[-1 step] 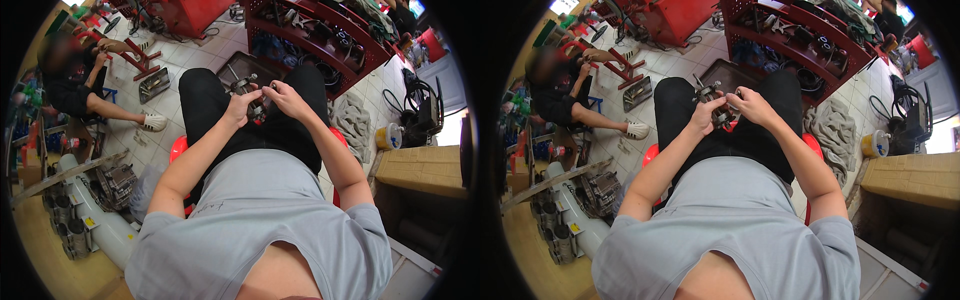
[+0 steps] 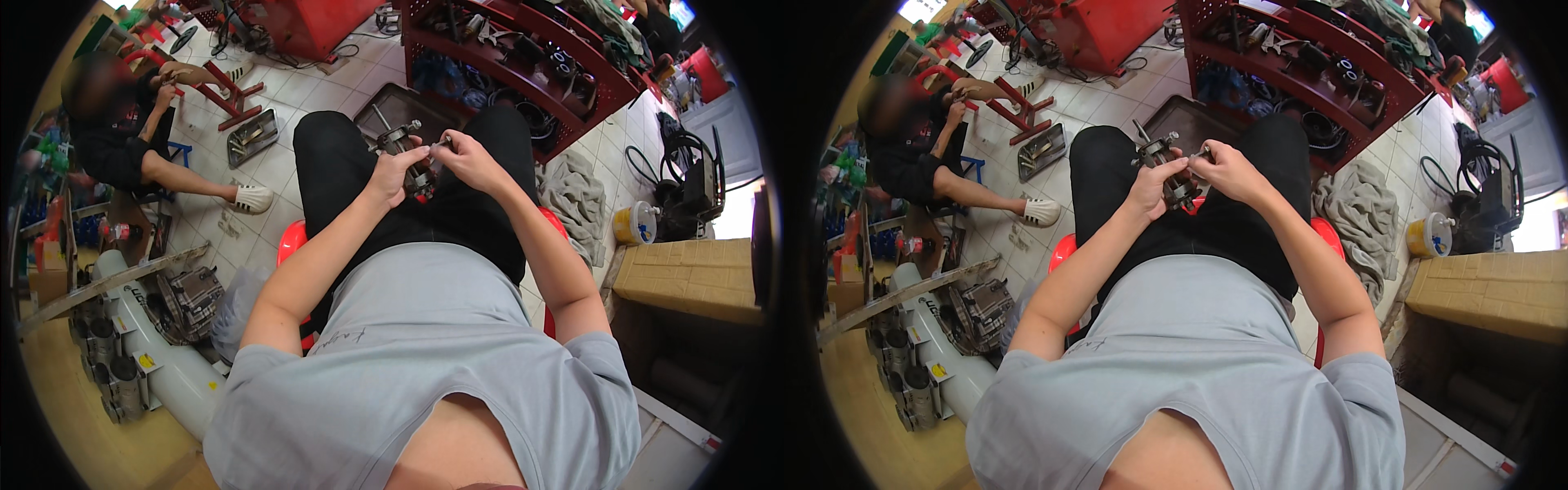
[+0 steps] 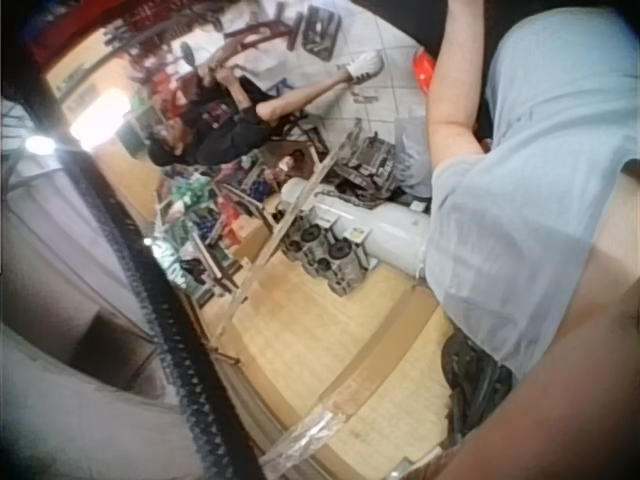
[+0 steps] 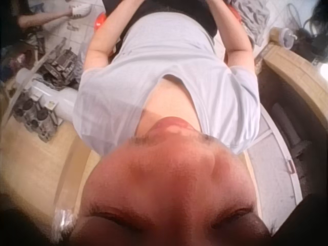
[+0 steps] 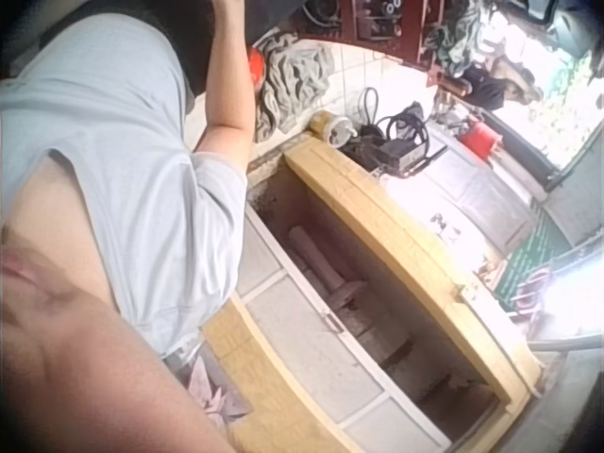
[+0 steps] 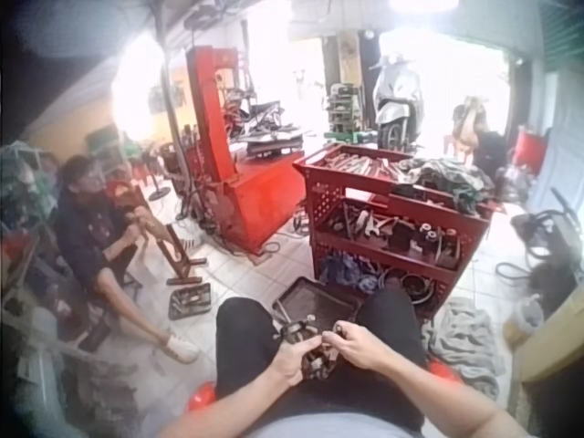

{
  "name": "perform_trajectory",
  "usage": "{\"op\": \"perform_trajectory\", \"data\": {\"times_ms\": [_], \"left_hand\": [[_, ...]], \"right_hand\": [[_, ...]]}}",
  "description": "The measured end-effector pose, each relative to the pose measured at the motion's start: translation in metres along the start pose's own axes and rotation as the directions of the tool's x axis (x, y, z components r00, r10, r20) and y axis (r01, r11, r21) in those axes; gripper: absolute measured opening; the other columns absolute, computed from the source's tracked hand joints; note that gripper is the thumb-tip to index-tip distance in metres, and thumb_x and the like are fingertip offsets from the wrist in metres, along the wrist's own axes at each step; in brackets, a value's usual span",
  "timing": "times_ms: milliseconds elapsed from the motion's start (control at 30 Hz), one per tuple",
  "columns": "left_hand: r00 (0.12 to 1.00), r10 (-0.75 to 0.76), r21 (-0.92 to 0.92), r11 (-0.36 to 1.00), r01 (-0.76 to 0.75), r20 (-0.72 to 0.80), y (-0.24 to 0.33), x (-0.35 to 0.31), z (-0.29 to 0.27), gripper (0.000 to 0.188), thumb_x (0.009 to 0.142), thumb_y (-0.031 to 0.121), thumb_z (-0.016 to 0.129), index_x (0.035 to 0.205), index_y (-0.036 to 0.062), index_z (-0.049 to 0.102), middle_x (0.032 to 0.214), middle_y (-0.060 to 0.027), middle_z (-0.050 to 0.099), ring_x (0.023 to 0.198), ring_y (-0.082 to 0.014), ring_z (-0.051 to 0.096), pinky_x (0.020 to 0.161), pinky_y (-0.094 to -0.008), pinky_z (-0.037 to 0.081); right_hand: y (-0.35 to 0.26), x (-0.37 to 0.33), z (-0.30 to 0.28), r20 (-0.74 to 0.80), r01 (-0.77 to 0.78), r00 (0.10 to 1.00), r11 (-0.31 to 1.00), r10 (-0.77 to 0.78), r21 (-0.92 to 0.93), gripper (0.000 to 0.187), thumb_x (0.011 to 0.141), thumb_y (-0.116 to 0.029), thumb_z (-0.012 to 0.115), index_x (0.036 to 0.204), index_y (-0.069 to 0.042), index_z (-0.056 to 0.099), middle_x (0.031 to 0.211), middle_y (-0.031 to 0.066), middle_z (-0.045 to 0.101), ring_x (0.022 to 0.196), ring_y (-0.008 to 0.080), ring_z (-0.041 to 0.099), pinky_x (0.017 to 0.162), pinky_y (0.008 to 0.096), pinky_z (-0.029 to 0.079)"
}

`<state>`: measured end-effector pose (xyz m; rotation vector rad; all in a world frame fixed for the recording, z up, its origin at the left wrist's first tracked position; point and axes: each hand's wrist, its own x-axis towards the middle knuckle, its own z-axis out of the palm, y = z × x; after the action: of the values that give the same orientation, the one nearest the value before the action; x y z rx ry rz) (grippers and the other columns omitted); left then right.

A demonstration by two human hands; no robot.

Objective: The person sits on a low stool in a workshop and assembles a mechanical component, likely a carburetor, by hand. They insert a metal rod into the central housing and tighten a ring around it, occasionally reaching for small parts from a metal tray on the floor.

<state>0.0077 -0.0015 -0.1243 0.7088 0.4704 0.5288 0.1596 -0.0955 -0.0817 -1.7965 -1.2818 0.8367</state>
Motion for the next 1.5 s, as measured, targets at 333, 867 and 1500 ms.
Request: {"op": "perform_trajectory", "data": {"times_ms": [333, 867, 1500], "left_hand": [[1.0, 0.01, -0.013, 1.0, -0.011, -0.016, 0.003, 0.001, 0.002, 0.018, 0.084, 0.002, 0.067, 0.098, 0.008, 0.057, 0.08, -0.0053, 0.062, 0.072, -0.0156, 0.064, 0.066, -0.0347, 0.056], [0.999, 0.006, -0.014, 1.0, -0.006, -0.034, 0.008, 0.002, 0.002, 0.019, 0.082, 0.003, 0.069, 0.097, 0.0081, 0.058, 0.081, -0.0047, 0.063, 0.072, -0.0151, 0.063, 0.063, -0.0322, 0.054], [0.998, -0.032, -0.038, 0.999, 0.03, -0.058, 0.009, -0.002, 0.008, 0.018, 0.083, 0.004, 0.069, 0.096, 0.0092, 0.058, 0.08, -0.0041, 0.063, 0.072, -0.0145, 0.063, 0.063, -0.0308, 0.052]], "right_hand": [[0.002, -0.001, -0.002, 0.042, 0.041, 0.998, 0.999, -0.04, -0.024, 0.033, 0.079, -0.03, 0.067, 0.084, 0.001, 0.055, 0.07, 0.0108, 0.056, 0.065, 0.0171, 0.051, 0.059, 0.0322, 0.043], [-0.018, -0.007, -0.003, 0.021, -0.03, 0.999, 0.994, 0.028, 0.108, 0.036, 0.085, -0.034, 0.062, 0.084, 0.002, 0.055, 0.07, 0.0104, 0.057, 0.067, 0.0167, 0.055, 0.063, 0.0319, 0.045], [-0.007, -0.006, -0.002, 0.058, 0.002, 0.998, 0.999, -0.004, 0.043, 0.041, 0.091, -0.038, 0.058, 0.099, 0.002, 0.059, 0.08, 0.0144, 0.064, 0.073, 0.0202, 0.06, 0.068, 0.0336, 0.048]]}}
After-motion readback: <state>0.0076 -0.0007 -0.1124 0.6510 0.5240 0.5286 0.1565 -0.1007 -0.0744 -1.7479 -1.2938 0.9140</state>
